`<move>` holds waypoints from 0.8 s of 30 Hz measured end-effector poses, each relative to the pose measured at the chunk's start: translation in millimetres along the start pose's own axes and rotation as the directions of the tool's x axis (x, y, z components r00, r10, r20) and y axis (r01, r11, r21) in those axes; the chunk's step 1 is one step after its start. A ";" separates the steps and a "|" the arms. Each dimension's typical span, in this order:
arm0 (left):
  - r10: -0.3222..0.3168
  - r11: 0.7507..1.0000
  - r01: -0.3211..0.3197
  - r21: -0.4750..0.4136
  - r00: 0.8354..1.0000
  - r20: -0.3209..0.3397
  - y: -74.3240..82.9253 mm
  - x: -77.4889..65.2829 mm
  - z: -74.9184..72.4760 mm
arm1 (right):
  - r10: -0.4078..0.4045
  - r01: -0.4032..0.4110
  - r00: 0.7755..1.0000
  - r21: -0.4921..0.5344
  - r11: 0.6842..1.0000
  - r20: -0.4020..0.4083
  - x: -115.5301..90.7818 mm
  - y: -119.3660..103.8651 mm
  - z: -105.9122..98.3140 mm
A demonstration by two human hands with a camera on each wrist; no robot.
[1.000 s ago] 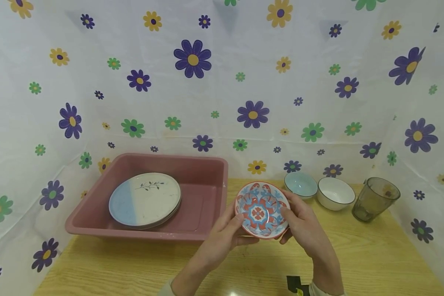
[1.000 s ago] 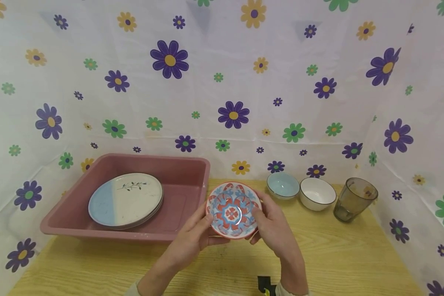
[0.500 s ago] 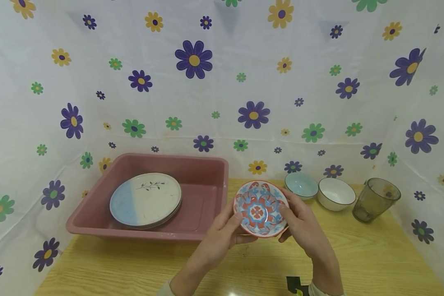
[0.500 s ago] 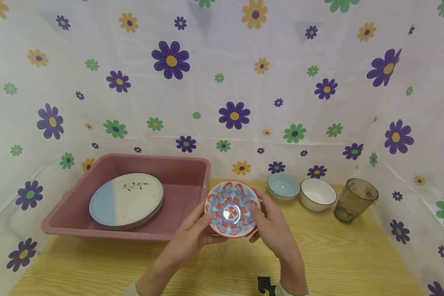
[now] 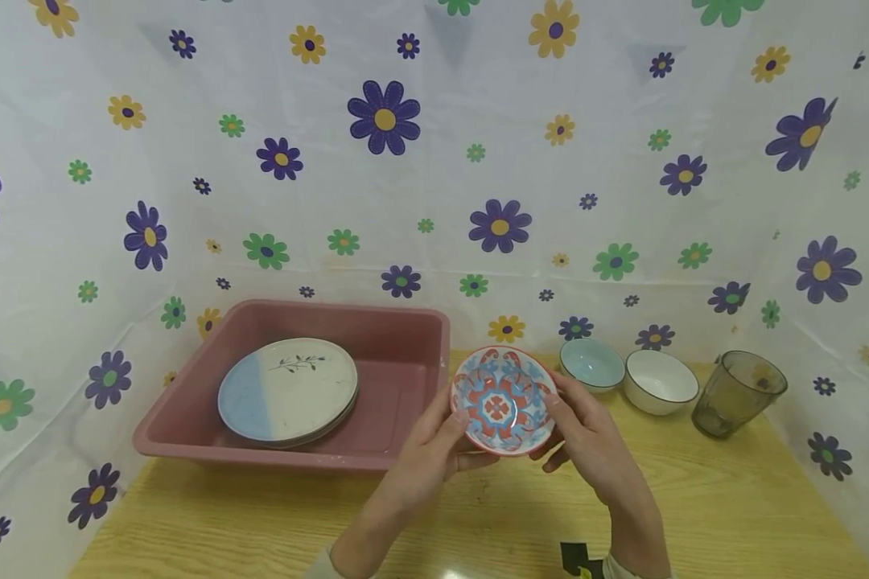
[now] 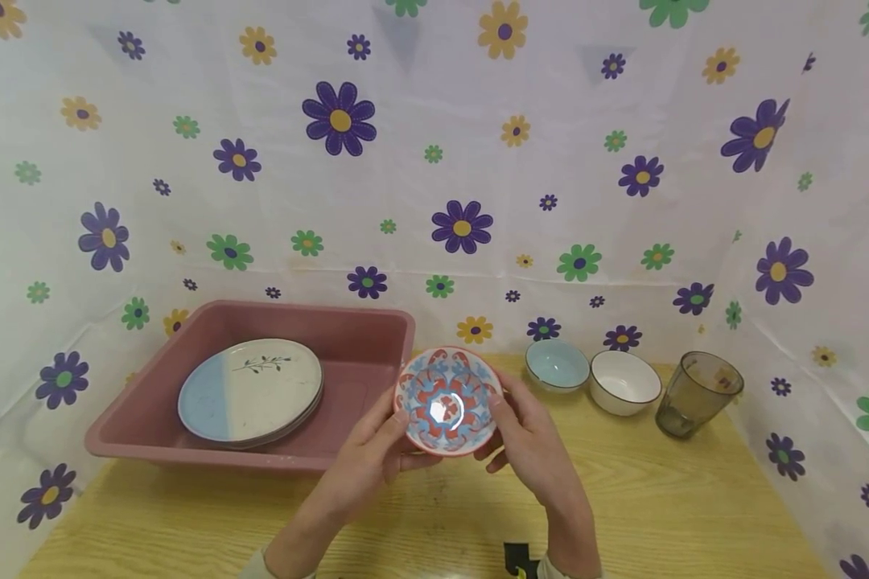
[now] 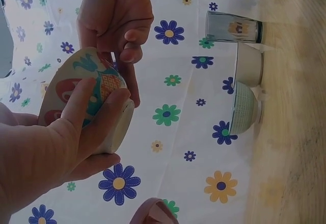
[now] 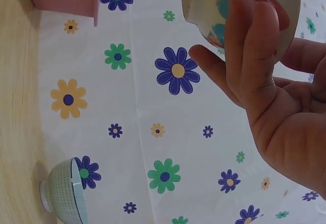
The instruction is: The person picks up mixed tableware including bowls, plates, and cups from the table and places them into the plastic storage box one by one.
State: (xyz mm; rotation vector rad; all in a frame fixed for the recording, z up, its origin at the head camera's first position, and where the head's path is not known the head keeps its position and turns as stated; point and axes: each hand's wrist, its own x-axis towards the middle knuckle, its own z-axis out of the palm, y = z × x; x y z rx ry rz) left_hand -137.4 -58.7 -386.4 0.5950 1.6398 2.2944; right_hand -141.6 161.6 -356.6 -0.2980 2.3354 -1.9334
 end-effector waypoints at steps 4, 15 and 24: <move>0.003 1.000 -0.003 0.012 1.000 -0.029 2.3 -0.2 -2.5 | -0.013 0.013 1.000 -0.004 1.000 0.014 0.5 1.1 0.6; 0.009 1.000 -0.008 0.007 0.996 -0.086 13.3 -1.1 -8.1 | -0.018 0.017 0.999 0.005 1.000 0.034 0.6 2.2 4.4; 0.015 0.998 -0.022 -0.053 0.992 -0.125 22.4 -2.7 -16.1 | -0.021 0.022 0.998 -0.010 1.000 0.058 1.9 2.6 8.7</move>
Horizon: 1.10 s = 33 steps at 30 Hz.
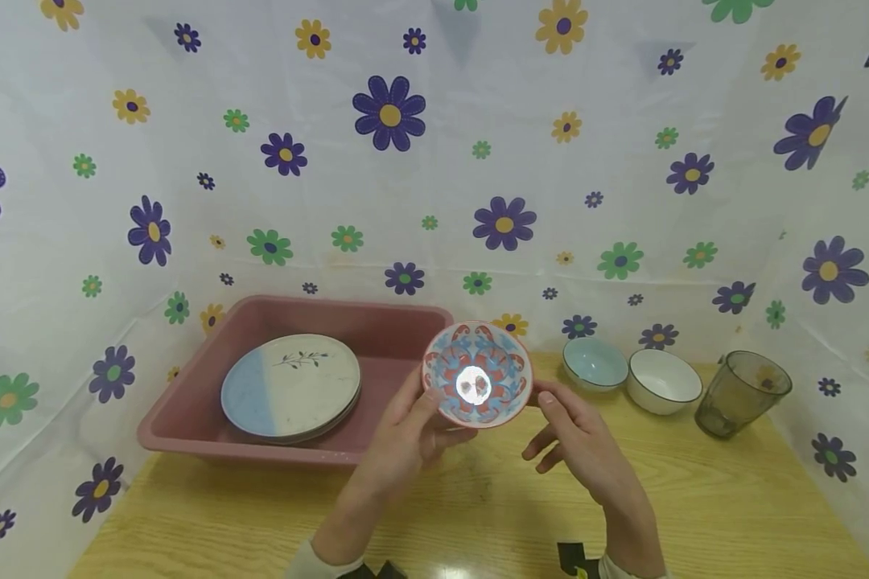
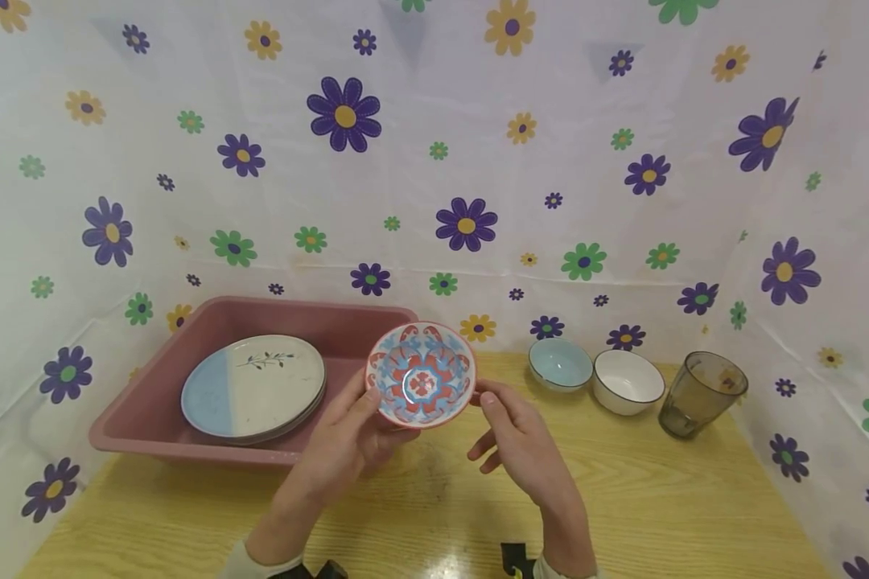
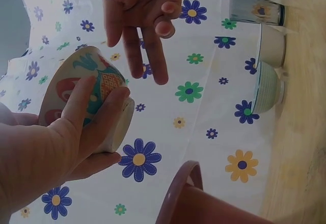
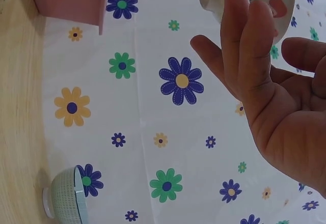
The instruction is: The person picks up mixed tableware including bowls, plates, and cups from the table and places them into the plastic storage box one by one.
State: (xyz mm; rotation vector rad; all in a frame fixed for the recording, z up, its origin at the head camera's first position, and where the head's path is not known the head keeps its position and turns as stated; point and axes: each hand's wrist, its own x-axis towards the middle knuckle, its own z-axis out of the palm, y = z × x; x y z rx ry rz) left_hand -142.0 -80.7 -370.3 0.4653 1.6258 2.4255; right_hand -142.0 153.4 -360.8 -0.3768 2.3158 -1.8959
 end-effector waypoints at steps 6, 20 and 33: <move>0.042 0.999 -0.042 -0.001 0.999 -0.026 6.6 -0.9 -8.0 | 0.031 -0.031 0.999 -0.013 0.999 0.016 2.8 1.5 5.7; 0.139 0.989 -0.143 -0.044 0.986 -0.094 23.7 -0.6 -36.0 | 0.096 -0.087 0.994 -0.153 0.984 0.048 12.6 9.7 31.7; 0.187 0.981 -0.191 -0.022 0.973 -0.137 36.3 -4.5 -58.7 | 0.036 -0.017 0.995 -0.200 0.980 0.092 16.3 17.1 62.4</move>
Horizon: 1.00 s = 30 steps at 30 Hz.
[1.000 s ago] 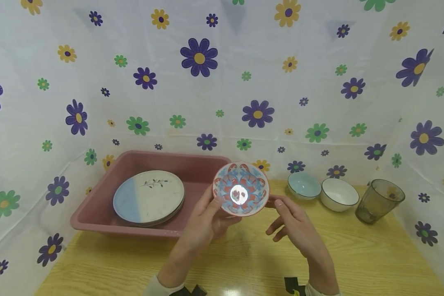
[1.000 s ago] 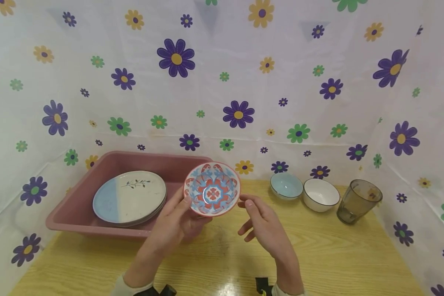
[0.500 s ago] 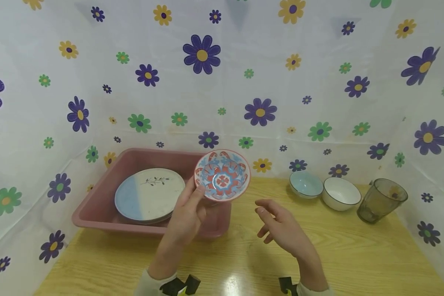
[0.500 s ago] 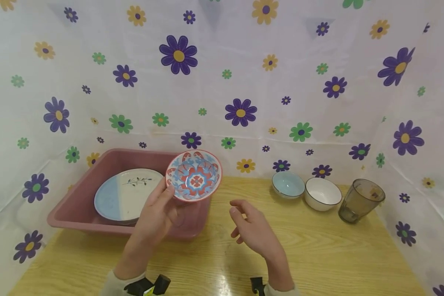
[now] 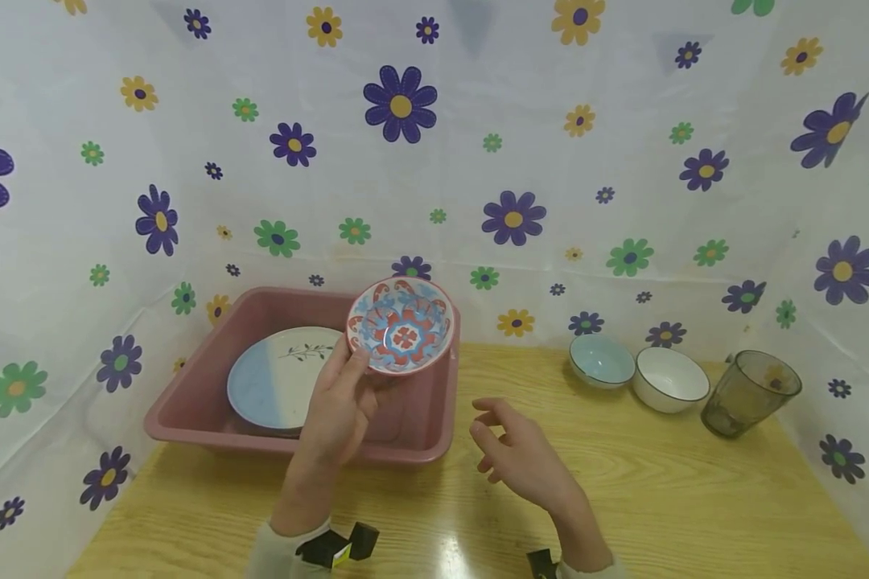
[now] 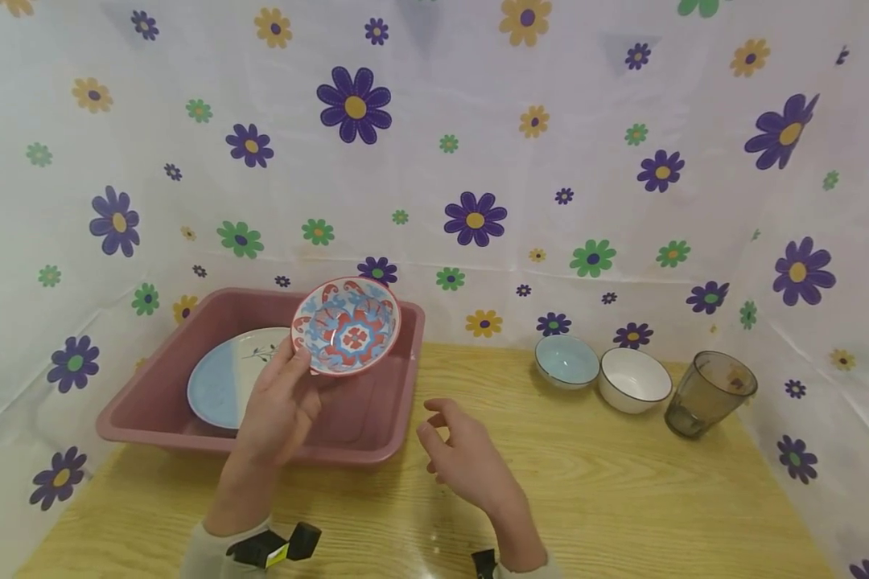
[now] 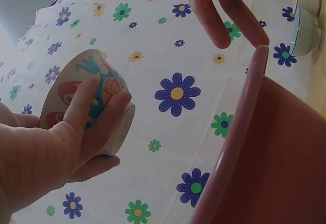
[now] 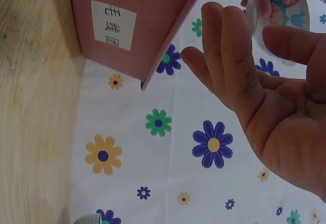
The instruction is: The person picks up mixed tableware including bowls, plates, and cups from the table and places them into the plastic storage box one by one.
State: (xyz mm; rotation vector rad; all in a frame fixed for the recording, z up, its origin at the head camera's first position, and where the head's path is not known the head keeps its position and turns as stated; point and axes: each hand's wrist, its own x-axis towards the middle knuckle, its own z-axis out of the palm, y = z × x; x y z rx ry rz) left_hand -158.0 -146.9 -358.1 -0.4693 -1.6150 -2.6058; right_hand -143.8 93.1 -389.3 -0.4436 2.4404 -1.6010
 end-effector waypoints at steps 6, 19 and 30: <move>0.007 1.000 -0.006 -0.020 1.000 0.013 0.4 1.5 -1.7 | -0.024 0.026 0.999 -0.041 0.999 0.033 3.0 0.1 11.0; 0.008 1.000 -0.009 -0.007 0.998 -0.060 -4.8 6.3 -5.1 | -0.075 0.080 0.994 -0.055 0.995 0.080 5.8 -2.3 28.2; -0.097 0.995 0.100 0.001 0.975 -0.202 -10.4 10.0 -11.9 | -0.166 0.172 0.985 -0.154 0.973 0.051 8.1 1.7 38.5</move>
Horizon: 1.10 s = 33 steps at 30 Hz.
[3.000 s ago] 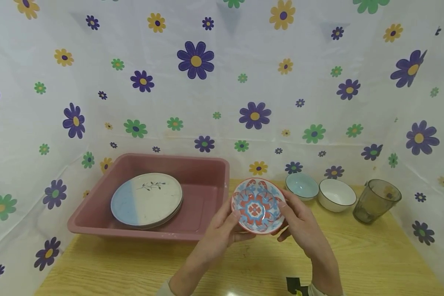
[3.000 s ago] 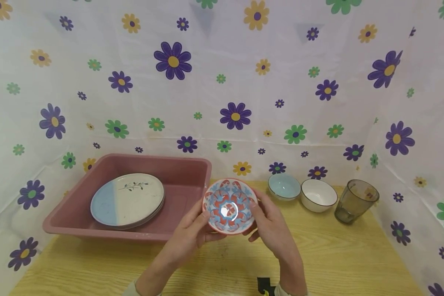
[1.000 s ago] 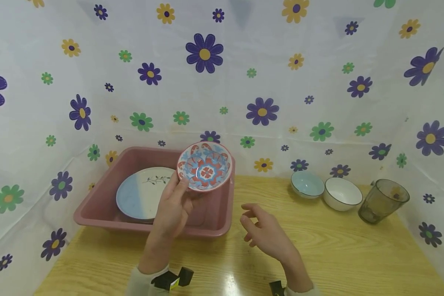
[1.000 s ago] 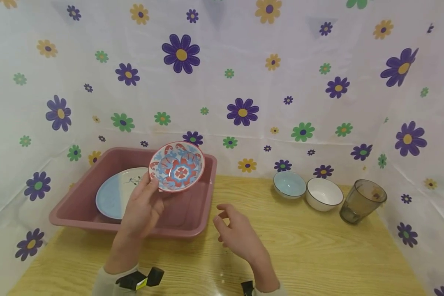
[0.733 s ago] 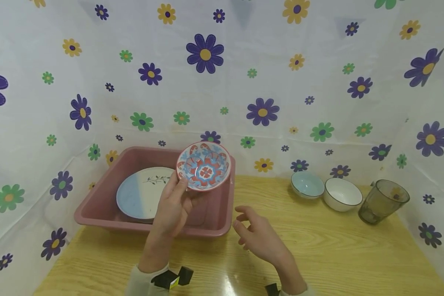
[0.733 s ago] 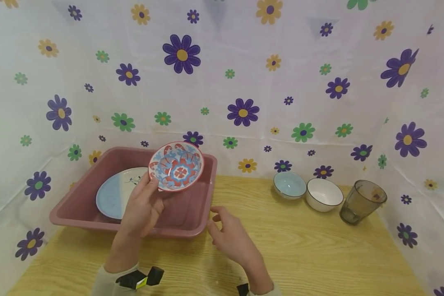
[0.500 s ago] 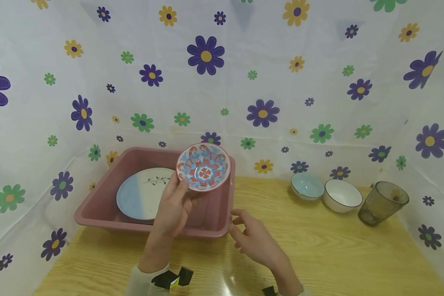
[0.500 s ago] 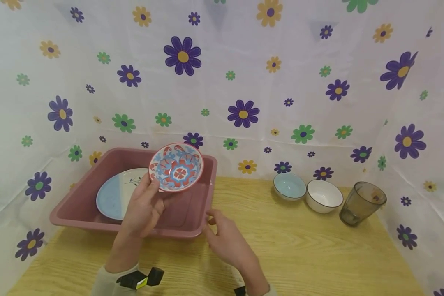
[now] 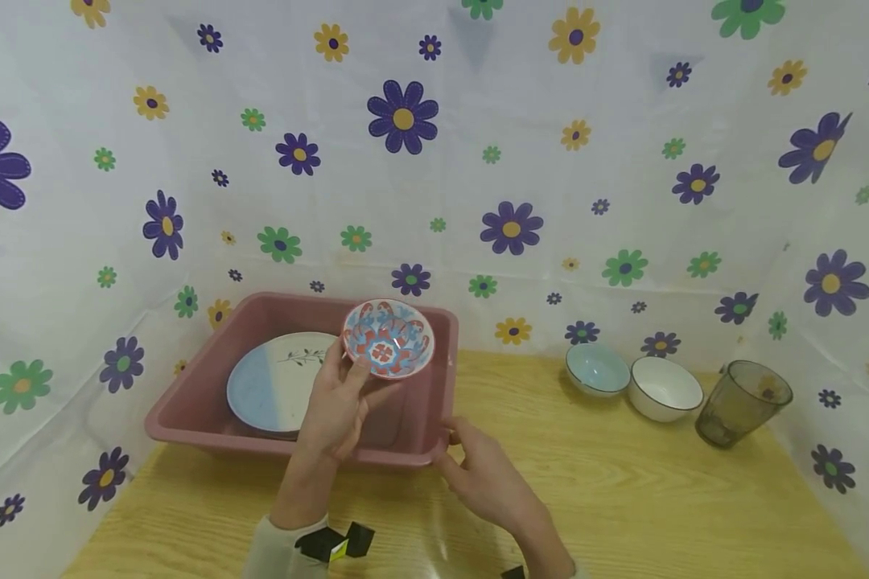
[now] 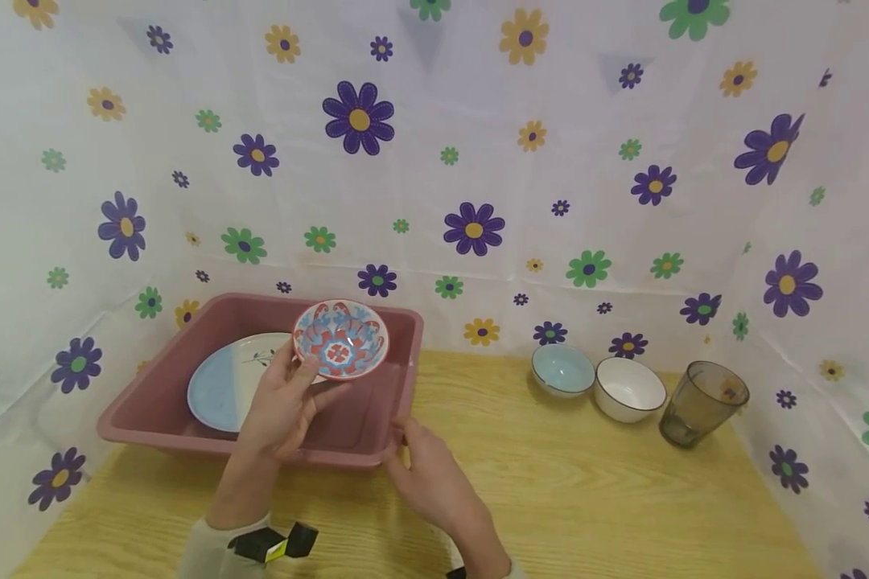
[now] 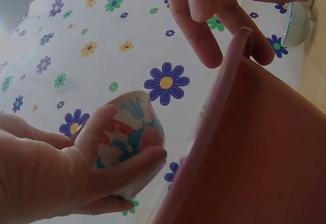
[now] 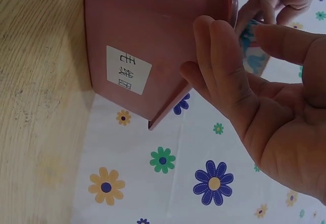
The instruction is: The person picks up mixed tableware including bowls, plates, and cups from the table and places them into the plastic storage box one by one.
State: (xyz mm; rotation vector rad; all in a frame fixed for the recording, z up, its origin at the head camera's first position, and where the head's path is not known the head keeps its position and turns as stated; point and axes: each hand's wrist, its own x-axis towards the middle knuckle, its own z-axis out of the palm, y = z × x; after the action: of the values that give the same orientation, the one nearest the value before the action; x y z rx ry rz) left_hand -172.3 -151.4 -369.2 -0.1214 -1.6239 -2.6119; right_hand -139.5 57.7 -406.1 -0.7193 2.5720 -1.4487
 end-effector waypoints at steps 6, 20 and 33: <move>-0.081 0.996 0.083 0.020 0.993 -0.080 -4.7 4.5 -4.4 | -0.029 0.027 0.999 -0.077 0.997 -0.024 0.5 1.1 2.9; -0.108 0.991 0.117 0.065 0.986 -0.124 -9.7 14.6 -10.9 | -0.029 0.025 0.999 -0.115 0.993 -0.033 2.9 2.6 5.1; -0.182 0.966 0.201 0.161 0.975 -0.124 -2.2 29.3 -9.7 | -0.018 0.015 1.000 -0.097 0.995 -0.023 2.4 4.2 6.1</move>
State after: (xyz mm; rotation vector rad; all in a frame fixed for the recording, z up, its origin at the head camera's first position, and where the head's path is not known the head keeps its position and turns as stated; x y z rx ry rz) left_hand -202.0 -159.5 -372.5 0.1927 -1.9008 -2.5409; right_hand -141.1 53.7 -412.6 -0.7417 2.6760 -1.3534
